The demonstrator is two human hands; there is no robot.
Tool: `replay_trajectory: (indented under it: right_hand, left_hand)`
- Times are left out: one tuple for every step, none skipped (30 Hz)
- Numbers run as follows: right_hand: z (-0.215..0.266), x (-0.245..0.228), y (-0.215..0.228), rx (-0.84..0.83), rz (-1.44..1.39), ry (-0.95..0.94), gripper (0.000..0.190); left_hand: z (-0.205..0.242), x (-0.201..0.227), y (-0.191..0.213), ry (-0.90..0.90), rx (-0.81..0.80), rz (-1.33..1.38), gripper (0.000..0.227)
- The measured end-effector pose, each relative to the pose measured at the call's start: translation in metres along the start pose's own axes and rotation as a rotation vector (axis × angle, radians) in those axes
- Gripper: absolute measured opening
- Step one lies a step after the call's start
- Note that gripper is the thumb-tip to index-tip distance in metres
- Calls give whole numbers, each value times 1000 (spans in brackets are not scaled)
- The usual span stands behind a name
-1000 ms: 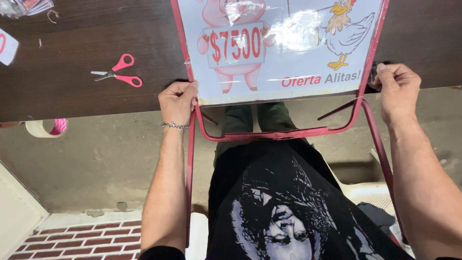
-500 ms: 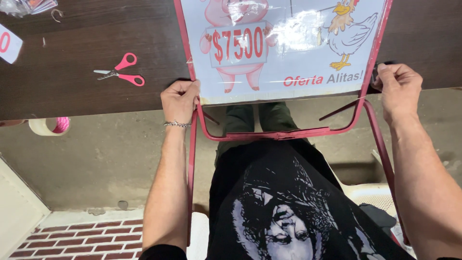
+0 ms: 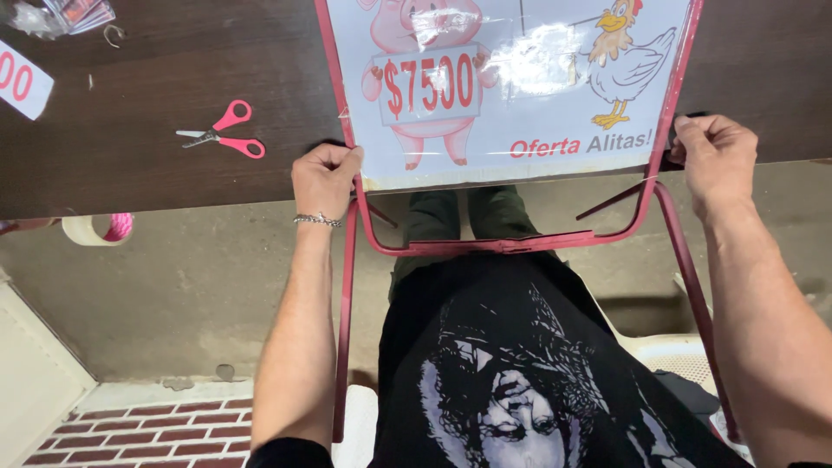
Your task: Applying clear adhesive tape to a printed poster on a table
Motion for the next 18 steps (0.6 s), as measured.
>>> replay_trajectory:
  right_hand:
    - [0,0,0,1,-1,0,25]
    - [0,-1,0,-4,5,1,25]
    - [1,-1,0,-10,12,2,25]
    - [1,-3,0,-10,10,2,25]
    - [2,-4,-1,-12,12,0,26]
    - [2,-5,-1,-14,14,-3,26]
    - [3,-8,-1,-14,13,-3,26]
    - [5,-11,-1,-17,10,-11,27]
    - [7,-13,-1,-20,8,-20,27]
    - [4,-8,-1,-20,7,-20,27]
    - [2,-4,-1,-14,0,-10,27]
    - [-1,1,-1,-8,-6,1,27]
    - [-1,1,0,-8,-6,1,27]
    - [-1,1,0,-9,-8,-8,28]
    - [-1,1,-1,-10,-10,-17,28]
    - [-1,0,-1,-10,-11,-16,28]
    - [-1,-1,-1,-9,-5,-16,27]
    - [-1,-1,-1,-9,0,-17,26]
  left_hand:
    - [-2,-1,2,-1,0,0,25]
    - [-3,0,2,-53,-25,-66,25]
    - [-4,1,2,-104,-49,-133,25]
    - [-6,0,2,-105,-49,-134,25]
    - [-7,2,2,-156,-60,-181,28]
    - [-7,4,2,-208,-71,-228,31]
    - [-6,9,3,-208,-71,-229,31]
    - [-5,13,3,-204,-83,-269,35]
    - [-4,17,4,-199,-95,-308,38]
    - [-4,17,4,-199,-95,-309,38]
    - [-4,18,4,-197,-90,-353,36]
    - [-5,18,4,-196,-85,-398,34]
    - [-5,19,3,-196,-85,-398,34]
    - [-5,18,3,-172,-90,-451,31]
    - [-6,18,2,-150,-94,-504,29]
    - [-6,18,2,-150,-93,-505,29]
    - [-6,19,1,-156,-101,-497,29]
    - [-6,19,1,-161,-109,-490,29]
Point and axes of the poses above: each hand's wrist, its own z-axis away from the middle knuckle, its own y-axis out of the back of the hand, x = y × z, the point moved 6 cm from there along -z, towards the middle knuckle, and after that the axes turned 4 degrees about x, right-handed, at the moved point
